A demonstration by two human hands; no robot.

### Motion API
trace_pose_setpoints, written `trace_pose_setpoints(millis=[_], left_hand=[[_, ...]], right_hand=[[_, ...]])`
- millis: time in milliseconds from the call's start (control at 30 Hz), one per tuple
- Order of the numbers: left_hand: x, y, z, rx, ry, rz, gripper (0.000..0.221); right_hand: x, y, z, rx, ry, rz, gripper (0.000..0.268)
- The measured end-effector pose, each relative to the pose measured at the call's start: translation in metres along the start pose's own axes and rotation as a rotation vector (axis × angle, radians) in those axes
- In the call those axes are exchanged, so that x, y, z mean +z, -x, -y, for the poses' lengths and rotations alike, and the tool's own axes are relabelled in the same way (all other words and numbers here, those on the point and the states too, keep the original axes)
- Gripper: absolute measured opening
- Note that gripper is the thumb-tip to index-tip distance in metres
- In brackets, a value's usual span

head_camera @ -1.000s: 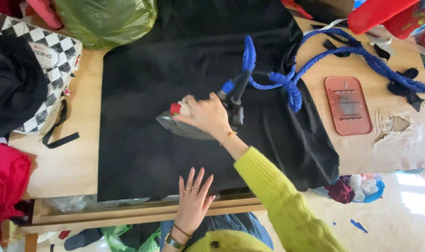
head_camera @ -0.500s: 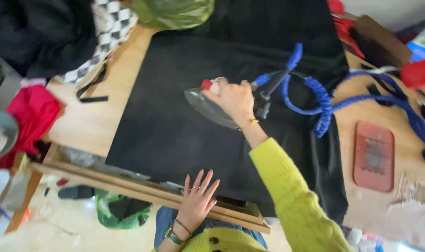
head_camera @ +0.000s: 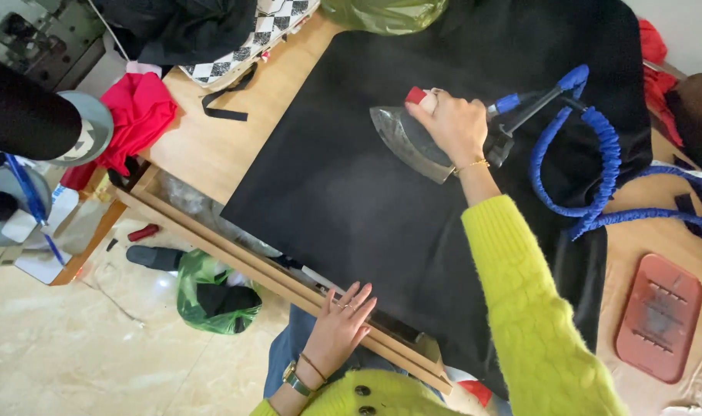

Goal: The person is using a steam iron to press a large piece of black fabric on a wooden work table, repositioning the fabric as they go.

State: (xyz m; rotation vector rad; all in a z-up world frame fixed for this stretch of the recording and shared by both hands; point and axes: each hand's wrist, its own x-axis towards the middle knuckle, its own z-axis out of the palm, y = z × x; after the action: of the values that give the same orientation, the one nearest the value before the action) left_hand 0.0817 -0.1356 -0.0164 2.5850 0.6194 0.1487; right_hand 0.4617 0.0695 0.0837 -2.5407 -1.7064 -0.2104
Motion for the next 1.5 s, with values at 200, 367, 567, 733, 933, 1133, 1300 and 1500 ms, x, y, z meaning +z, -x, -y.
trace_pose_setpoints(millis=[200,367,567,733,933,1133,1300,1500], left_hand=[[0.002,0.007,0.005,0.07,0.072,-0.042,0.042],[-0.016,-0.007,0.006,0.205,0.128,-0.076,0.03],[-0.029,-0.017,0.013,0.29,0.214,-0.109,0.023],[-0.038,-0.024,0.023,0.288,0.252,-0.107,0.021],[-0.036,-0.028,0.034,0.278,0.211,-0.104,0.021],[-0.025,-0.022,0.043,0.267,0.206,-0.115,0.023],[-0.024,-0.009,0.053,0.21,0.184,-0.091,0.027],[-0.029,0.006,0.064,0.144,0.107,-0.124,0.03]], right_hand=[[0.002,0.034,0.013,-0.019,0.054,-0.125,0.064],[-0.016,0.104,0.041,-0.142,0.09,-0.05,0.062],[-0.051,0.196,0.075,-0.414,0.167,-0.241,0.062],[-0.058,0.21,0.082,-0.435,0.15,-0.257,0.062],[-0.048,0.172,0.078,-0.416,0.199,-0.301,0.06],[-0.01,0.096,0.057,-0.279,0.239,-0.334,0.057],[0.014,0.043,0.043,-0.199,0.199,-0.414,0.06],[0.023,0.027,0.041,-0.135,0.237,-0.385,0.063]])
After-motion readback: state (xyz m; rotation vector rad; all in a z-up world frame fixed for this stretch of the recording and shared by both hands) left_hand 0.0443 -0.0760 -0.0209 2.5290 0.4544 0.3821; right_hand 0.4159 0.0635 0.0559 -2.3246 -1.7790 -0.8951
